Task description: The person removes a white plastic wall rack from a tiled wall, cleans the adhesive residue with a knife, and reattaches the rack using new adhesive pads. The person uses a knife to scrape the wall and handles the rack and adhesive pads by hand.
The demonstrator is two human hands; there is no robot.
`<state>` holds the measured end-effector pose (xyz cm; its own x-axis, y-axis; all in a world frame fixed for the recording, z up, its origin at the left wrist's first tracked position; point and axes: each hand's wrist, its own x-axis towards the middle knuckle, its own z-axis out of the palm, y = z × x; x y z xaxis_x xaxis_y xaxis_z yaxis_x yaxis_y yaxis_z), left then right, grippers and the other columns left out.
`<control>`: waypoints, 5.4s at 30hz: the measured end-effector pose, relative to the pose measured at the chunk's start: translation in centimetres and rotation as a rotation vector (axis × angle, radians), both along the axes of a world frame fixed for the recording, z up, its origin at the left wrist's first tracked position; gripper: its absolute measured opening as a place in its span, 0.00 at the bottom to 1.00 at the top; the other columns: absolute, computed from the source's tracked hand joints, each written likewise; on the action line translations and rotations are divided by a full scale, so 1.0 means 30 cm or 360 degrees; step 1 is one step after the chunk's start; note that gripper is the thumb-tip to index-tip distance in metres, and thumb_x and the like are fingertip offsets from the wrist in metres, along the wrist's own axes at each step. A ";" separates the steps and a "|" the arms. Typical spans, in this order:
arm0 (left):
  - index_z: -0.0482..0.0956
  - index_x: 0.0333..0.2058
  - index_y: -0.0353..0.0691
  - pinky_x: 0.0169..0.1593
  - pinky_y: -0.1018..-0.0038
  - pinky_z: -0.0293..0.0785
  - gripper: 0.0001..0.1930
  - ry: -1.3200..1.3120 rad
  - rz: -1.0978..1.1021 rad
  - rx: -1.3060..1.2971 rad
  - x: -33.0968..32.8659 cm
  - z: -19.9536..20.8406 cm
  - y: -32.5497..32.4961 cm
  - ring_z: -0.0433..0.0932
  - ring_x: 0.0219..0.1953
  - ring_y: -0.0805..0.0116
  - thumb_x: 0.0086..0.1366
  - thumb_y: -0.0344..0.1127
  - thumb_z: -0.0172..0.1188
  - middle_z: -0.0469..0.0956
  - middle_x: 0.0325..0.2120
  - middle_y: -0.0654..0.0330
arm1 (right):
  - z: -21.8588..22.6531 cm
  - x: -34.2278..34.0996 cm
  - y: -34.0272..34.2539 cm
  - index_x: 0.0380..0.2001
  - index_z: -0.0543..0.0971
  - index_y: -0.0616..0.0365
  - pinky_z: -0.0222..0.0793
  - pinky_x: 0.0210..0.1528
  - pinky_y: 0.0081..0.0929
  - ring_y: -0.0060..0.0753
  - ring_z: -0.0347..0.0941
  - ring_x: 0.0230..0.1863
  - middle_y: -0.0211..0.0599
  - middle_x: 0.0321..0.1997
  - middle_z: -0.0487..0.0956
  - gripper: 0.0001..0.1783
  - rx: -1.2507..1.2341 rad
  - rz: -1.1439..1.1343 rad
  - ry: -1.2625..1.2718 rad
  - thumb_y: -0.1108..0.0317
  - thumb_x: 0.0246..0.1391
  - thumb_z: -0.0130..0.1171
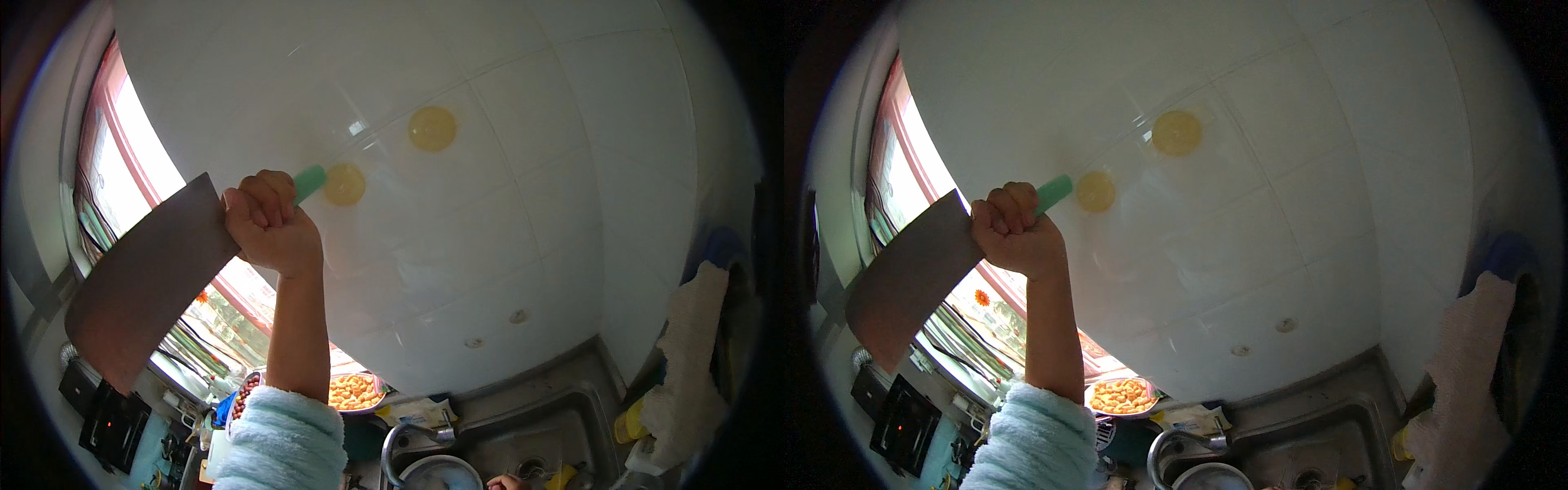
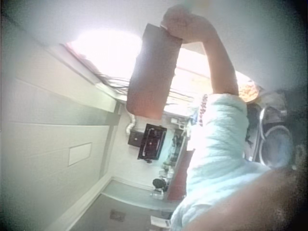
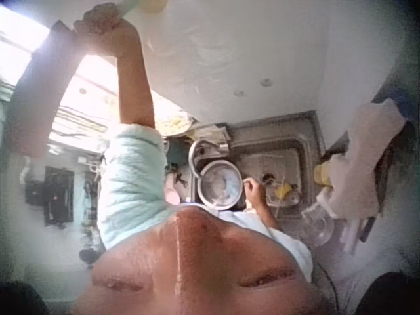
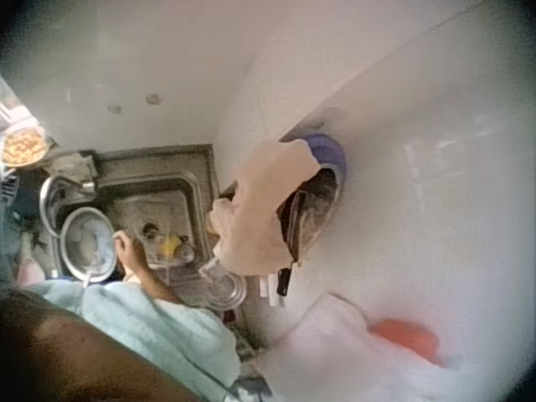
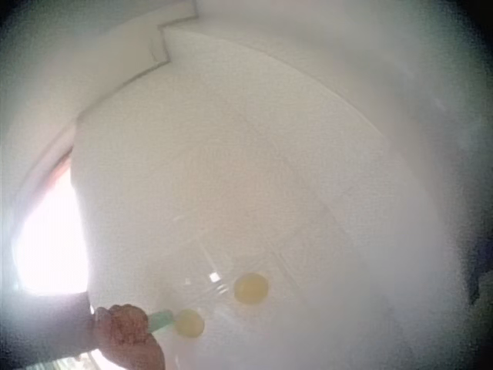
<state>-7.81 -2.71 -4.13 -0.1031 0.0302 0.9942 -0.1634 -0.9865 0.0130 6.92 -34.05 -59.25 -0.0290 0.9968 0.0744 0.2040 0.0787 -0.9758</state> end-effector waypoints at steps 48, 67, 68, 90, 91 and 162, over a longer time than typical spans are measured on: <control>0.52 0.19 0.48 0.25 0.72 0.47 0.22 0.0007 0.0302 0.0055 0.037 -0.158 0.032 0.51 0.17 0.76 0.73 0.30 0.49 0.53 0.13 0.66 | 0.012 0.033 -0.026 0.39 0.85 0.57 0.77 0.39 0.42 0.53 0.84 0.35 0.50 0.34 0.85 0.07 -0.0058 -0.0073 0.0017 0.68 0.63 0.61; 0.66 0.19 0.42 0.22 0.62 0.61 0.17 0.0547 0.0787 0.0732 0.124 -0.243 0.030 0.67 0.18 0.55 0.50 0.27 0.71 0.66 0.17 0.56 | -0.249 0.050 -0.053 0.41 0.86 0.57 0.78 0.46 0.35 0.34 0.83 0.41 0.40 0.37 0.88 0.07 -0.0085 -0.0007 -0.0060 0.69 0.64 0.62; 0.66 0.19 0.42 0.22 0.61 0.62 0.18 0.0579 0.0848 0.0742 0.130 -0.253 0.012 0.68 0.17 0.55 0.50 0.26 0.71 0.67 0.16 0.58 | -0.266 0.071 -0.060 0.41 0.86 0.57 0.79 0.47 0.36 0.35 0.84 0.42 0.40 0.38 0.88 0.07 -0.0141 0.0013 -0.0092 0.68 0.65 0.62; 0.72 0.20 0.45 0.21 0.64 0.63 0.13 0.0425 0.0474 0.0849 0.106 -0.200 0.051 0.70 0.17 0.60 0.47 0.26 0.71 0.69 0.15 0.62 | -0.330 0.112 -0.159 0.42 0.85 0.56 0.79 0.42 0.31 0.30 0.83 0.37 0.38 0.35 0.86 0.05 -0.0221 -0.0154 -0.0305 0.71 0.66 0.62; 0.71 0.20 0.44 0.21 0.64 0.62 0.14 0.0425 0.0437 0.0897 0.115 -0.200 0.043 0.70 0.17 0.60 0.50 0.26 0.71 0.69 0.15 0.62 | -0.332 0.112 -0.163 0.42 0.85 0.56 0.79 0.42 0.31 0.30 0.83 0.37 0.37 0.35 0.86 0.05 -0.0218 -0.0155 -0.0309 0.71 0.66 0.62; 0.58 0.21 0.44 0.25 0.72 0.50 0.19 -0.0027 -0.0239 -0.0206 -0.037 -0.071 0.047 0.55 0.19 0.76 0.74 0.29 0.50 0.58 0.15 0.68 | -0.191 0.045 -0.166 0.40 0.85 0.50 0.78 0.40 0.47 0.57 0.83 0.40 0.48 0.38 0.86 0.08 0.0029 -0.0197 -0.0314 0.61 0.62 0.63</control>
